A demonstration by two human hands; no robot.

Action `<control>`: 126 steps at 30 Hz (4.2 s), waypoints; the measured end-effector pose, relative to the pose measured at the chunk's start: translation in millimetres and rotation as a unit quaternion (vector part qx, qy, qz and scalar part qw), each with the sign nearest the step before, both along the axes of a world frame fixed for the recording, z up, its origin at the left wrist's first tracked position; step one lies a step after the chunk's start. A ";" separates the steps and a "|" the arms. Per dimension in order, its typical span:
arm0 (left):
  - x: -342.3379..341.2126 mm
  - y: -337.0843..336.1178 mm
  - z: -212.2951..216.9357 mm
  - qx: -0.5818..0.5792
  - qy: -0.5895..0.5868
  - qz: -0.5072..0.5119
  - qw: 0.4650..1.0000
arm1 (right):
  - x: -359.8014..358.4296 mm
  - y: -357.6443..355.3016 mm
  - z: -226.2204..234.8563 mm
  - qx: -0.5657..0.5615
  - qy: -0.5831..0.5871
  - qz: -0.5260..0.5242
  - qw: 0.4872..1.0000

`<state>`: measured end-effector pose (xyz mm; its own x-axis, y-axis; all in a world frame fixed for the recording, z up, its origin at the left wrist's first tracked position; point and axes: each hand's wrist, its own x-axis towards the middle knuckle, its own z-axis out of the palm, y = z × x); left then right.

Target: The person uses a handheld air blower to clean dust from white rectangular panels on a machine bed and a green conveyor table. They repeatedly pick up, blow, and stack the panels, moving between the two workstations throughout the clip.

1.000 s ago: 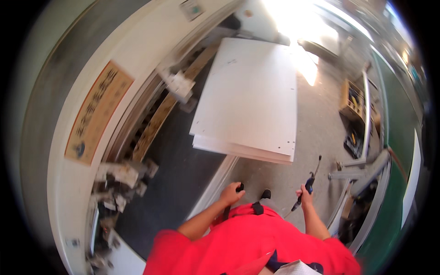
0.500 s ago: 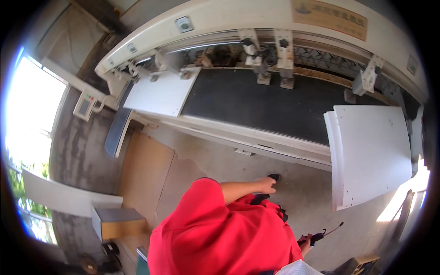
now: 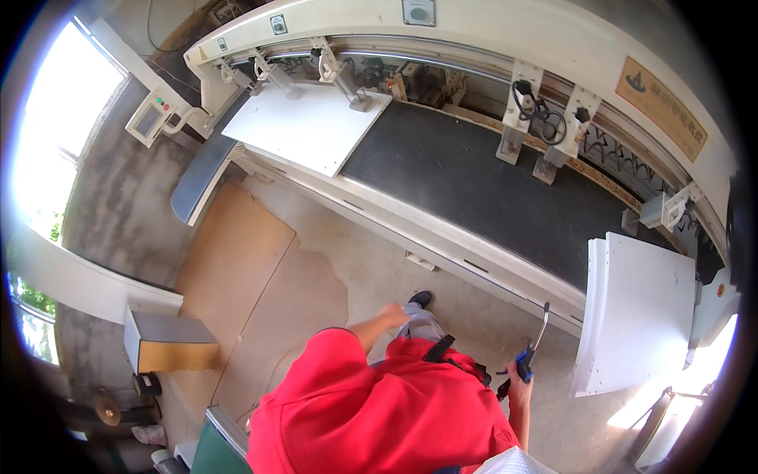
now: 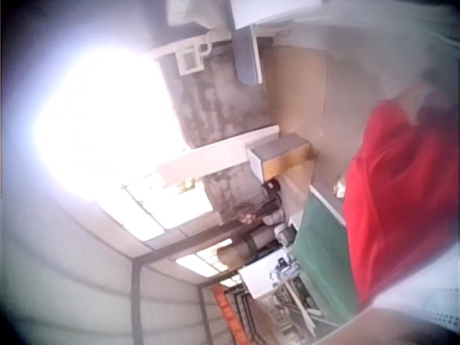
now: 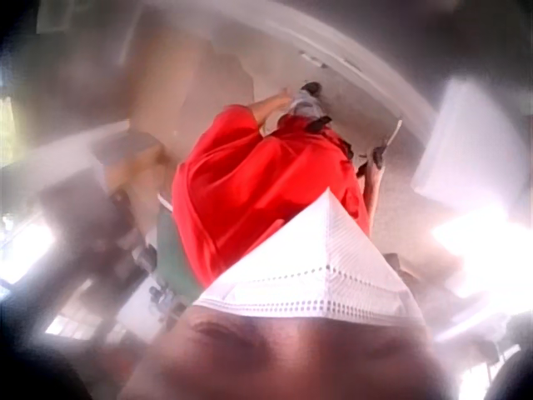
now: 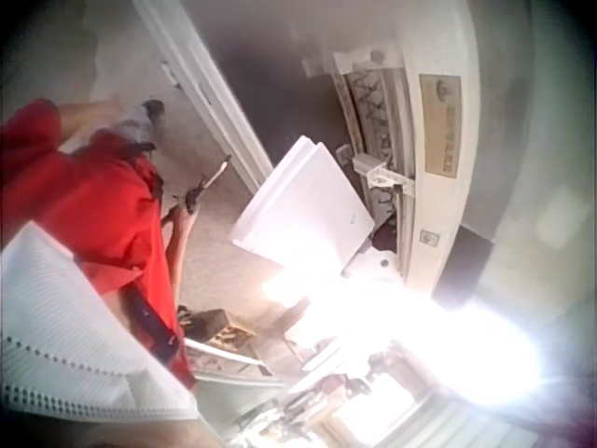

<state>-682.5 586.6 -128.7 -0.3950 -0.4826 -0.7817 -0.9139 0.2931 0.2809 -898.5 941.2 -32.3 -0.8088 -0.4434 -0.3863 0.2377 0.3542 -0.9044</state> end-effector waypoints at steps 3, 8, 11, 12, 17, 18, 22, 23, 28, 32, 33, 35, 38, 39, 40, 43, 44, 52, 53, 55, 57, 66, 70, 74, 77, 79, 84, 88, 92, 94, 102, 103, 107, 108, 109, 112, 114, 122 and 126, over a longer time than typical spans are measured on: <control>-15.9 -32.8 -8.7 -0.037 0.078 -0.090 0.992 | -5.7 -94.4 60.0 -0.028 -0.080 0.075 0.994; -36.6 -120.5 -1.0 0.005 0.187 0.007 0.982 | 22.7 -232.3 63.8 0.079 -0.119 0.218 0.965; -1.0 -157.7 -25.6 -0.010 0.249 0.142 0.958 | 21.7 -301.2 83.4 0.170 -0.086 0.294 0.937; 21.8 -167.2 -33.0 -0.021 0.273 0.198 0.941 | 19.1 -321.2 86.7 0.198 -0.065 0.318 0.925; 158.7 -173.2 -37.8 -0.106 0.111 0.306 0.940 | -42.6 -386.1 59.1 -0.031 -0.197 0.136 0.970; 192.8 -163.2 -47.8 -0.126 0.099 0.334 0.929 | -41.2 -397.9 65.3 -0.032 -0.226 0.135 0.964; 278.5 -109.4 -8.6 -0.105 -0.004 0.423 0.900 | -17.2 -433.9 36.7 -0.027 -0.255 0.221 0.941; 301.1 -85.9 -12.4 -0.105 -0.007 0.436 0.894 | 2.5 -445.2 24.9 -0.037 -0.264 0.263 0.927; 348.3 -1.3 -5.5 -0.056 -0.013 0.463 0.884 | 109.7 -490.6 32.8 0.028 -0.284 0.430 0.856; 349.7 25.7 -13.0 -0.053 0.044 0.556 0.829 | 138.2 -523.9 37.7 0.054 -0.267 0.443 0.854; 346.9 16.0 -10.3 -0.045 0.067 0.585 0.807 | 131.0 -537.0 32.4 0.049 -0.275 0.437 0.855; 347.2 -6.3 -19.0 0.001 0.104 0.603 0.791 | 100.0 -564.4 10.2 0.064 -0.309 0.456 0.832; 361.6 -44.3 -0.4 -0.095 0.125 0.612 0.775 | 32.7 -640.1 -66.1 0.180 -0.436 0.508 0.721; 372.7 -44.1 -2.7 -0.102 0.144 0.631 0.756 | 64.0 -664.8 -59.4 0.188 -0.404 0.502 0.742; 384.8 -39.3 -6.8 -0.103 0.173 0.681 0.705 | 84.1 -668.8 -44.9 0.187 -0.369 0.492 0.766; 422.1 -18.4 -20.6 -0.194 0.144 0.765 0.597 | 170.0 -675.2 15.0 0.163 -0.289 0.499 0.801; 436.3 -13.0 -23.6 -0.184 0.125 0.767 0.602 | 214.6 -685.1 37.1 0.166 -0.266 0.536 0.784; 497.7 85.1 -44.1 -0.152 -0.023 0.888 0.433 | 341.5 -746.9 91.0 0.029 -0.153 0.637 0.755; 495.9 100.7 -47.3 -0.139 -0.038 0.897 0.417 | 351.5 -757.8 86.8 0.040 -0.156 0.637 0.754; 474.9 128.4 -72.6 -0.120 -0.046 0.893 0.431 | 360.9 -782.5 77.1 0.071 -0.162 0.628 0.757; 475.1 122.0 -51.6 -0.065 -0.030 0.897 0.436 | 355.5 -807.7 68.5 0.092 -0.171 0.593 0.781; 490.0 35.2 -108.5 0.066 0.095 0.793 0.598 | 314.6 -867.2 26.9 0.134 -0.301 0.389 0.860; 560.3 -71.7 -40.2 0.015 0.231 0.885 0.403 | 342.9 -887.0 65.5 0.100 -0.253 0.381 0.883; 658.4 -189.4 -42.8 0.005 0.209 0.830 0.517 | 331.1 -888.9 76.9 0.078 -0.255 0.289 0.920; 698.9 -258.4 -61.3 -0.034 0.274 0.829 0.486 | 324.6 -888.1 76.7 0.061 -0.264 0.241 0.932; 709.3 -322.5 -38.5 -0.016 0.257 0.792 0.553 | 334.6 -883.4 71.6 0.057 -0.270 0.212 0.938; 731.5 -442.5 -57.6 0.004 0.186 0.610 0.770 | 384.6 -864.6 58.5 0.028 -0.288 0.138 0.947; 759.1 -533.6 -40.5 -0.079 0.142 0.365 0.916 | 442.4 -839.0 50.5 -0.012 -0.279 0.031 0.960; 817.6 -608.1 -35.3 -0.042 0.157 0.227 0.960 | 546.5 -817.1 62.5 -0.005 -0.280 0.021 0.960; 797.0 -626.6 19.5 -0.008 0.154 0.128 0.980 | 597.8 -809.0 68.3 0.005 -0.264 0.044 0.963; 689.4 -556.8 184.4 0.111 0.531 -0.067 0.837 | 779.7 -822.1 106.8 -0.173 -0.185 0.006 0.967; 691.1 -546.4 192.6 0.094 0.565 -0.065 0.817 | 806.2 -822.8 116.8 -0.200 -0.179 -0.056 0.962; 714.6 -496.9 192.7 0.072 0.623 -0.051 0.777 | 861.1 -767.3 126.8 -0.229 -0.120 -0.002 0.966; 729.2 -493.6 185.4 0.093 0.581 -0.037 0.808 | 874.8 -743.6 123.6 -0.231 -0.104 0.030 0.967; 739.4 -486.7 184.7 0.124 0.538 -0.035 0.833 | 893.5 -725.2 127.6 -0.185 -0.019 0.086 0.979; 763.9 -496.4 192.8 0.165 0.330 0.081 0.926 | 944.5 -643.3 112.6 -0.102 0.048 0.047 0.993; 774.5 -531.0 197.5 0.169 0.307 0.170 0.921 | 987.9 -585.1 107.0 -0.117 -0.040 -0.036 0.992; 800.8 -748.9 202.1 0.041 0.348 0.173 0.920 | 1168.0 -384.3 49.9 -0.035 -0.140 -0.283 0.948; 754.3 -709.2 262.9 -0.237 0.126 -0.088 0.959 | 1252.9 -354.5 33.2 -0.020 -0.204 -0.456 0.866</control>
<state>71.8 -122.6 134.2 -0.6502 -0.6684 -0.3611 -0.7594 0.5858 0.2831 354.4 586.7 0.9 -0.6301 0.2876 -0.7213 0.7047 -0.1781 -0.6867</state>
